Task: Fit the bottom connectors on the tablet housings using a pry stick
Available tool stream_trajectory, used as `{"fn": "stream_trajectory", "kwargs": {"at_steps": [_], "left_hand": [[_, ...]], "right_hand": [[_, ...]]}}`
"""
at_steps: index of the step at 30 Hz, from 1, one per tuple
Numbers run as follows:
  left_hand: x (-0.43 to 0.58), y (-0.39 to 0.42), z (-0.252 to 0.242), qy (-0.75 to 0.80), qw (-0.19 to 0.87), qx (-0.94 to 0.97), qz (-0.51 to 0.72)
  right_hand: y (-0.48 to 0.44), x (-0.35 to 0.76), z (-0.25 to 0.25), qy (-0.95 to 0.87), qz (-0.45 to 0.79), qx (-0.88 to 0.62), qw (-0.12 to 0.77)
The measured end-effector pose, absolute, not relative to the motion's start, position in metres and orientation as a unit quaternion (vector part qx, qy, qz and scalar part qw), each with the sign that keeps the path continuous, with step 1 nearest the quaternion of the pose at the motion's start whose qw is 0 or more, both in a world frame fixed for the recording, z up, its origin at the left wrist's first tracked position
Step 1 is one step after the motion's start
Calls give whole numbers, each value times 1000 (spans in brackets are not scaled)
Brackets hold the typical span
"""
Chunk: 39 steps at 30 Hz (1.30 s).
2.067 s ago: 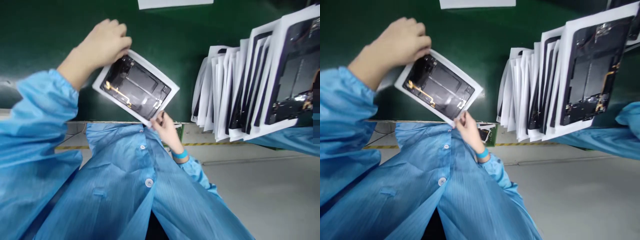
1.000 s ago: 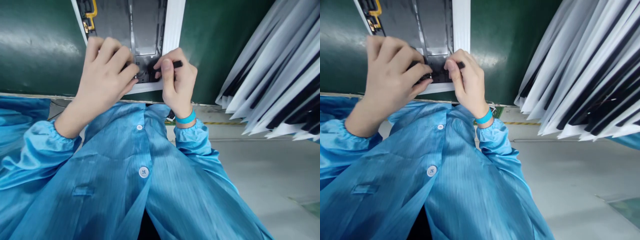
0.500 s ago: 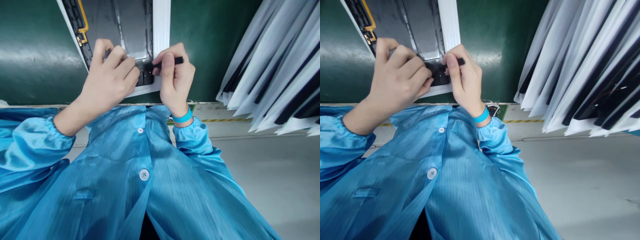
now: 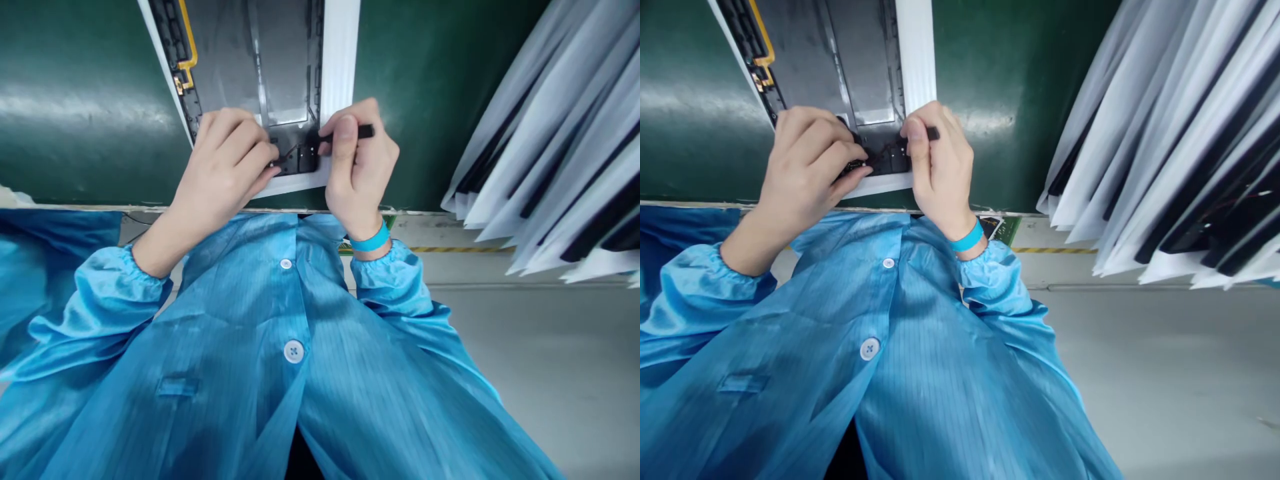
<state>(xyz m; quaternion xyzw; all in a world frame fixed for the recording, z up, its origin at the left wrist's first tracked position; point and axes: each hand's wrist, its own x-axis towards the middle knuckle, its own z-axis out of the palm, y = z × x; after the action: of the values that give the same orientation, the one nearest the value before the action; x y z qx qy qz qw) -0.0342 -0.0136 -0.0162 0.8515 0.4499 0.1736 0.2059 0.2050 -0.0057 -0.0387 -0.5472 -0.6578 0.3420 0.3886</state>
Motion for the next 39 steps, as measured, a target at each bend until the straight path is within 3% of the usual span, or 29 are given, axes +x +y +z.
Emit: {"fn": "stream_trajectory", "kwargs": {"at_steps": [4, 7, 15, 24, 28, 33, 39], "left_hand": [[-29, -8, -17, 455, 237, 841, 172], [-28, -9, -14, 461, 245, 832, 187], [-20, -17, -22, 545, 195, 789, 207], [-26, -17, -29, 527, 121, 839, 61], [-25, -19, -32, 520, 82, 845, 97], [-29, -18, -36, 482, 124, 851, 169], [-26, -10, -17, 466, 195, 849, 157]], "right_hand": [[-6, 206, -37, -647, 344, -545, 408], [-6, 208, -36, -654, 375, -546, 366], [-2, 211, -40, -687, 432, -479, 334], [0, 210, -38, -685, 451, -476, 317], [-1, 210, -38, -677, 446, -478, 338], [-4, 210, -39, -660, 444, -489, 358], [-2, 211, -43, -668, 451, -485, 340]]}}
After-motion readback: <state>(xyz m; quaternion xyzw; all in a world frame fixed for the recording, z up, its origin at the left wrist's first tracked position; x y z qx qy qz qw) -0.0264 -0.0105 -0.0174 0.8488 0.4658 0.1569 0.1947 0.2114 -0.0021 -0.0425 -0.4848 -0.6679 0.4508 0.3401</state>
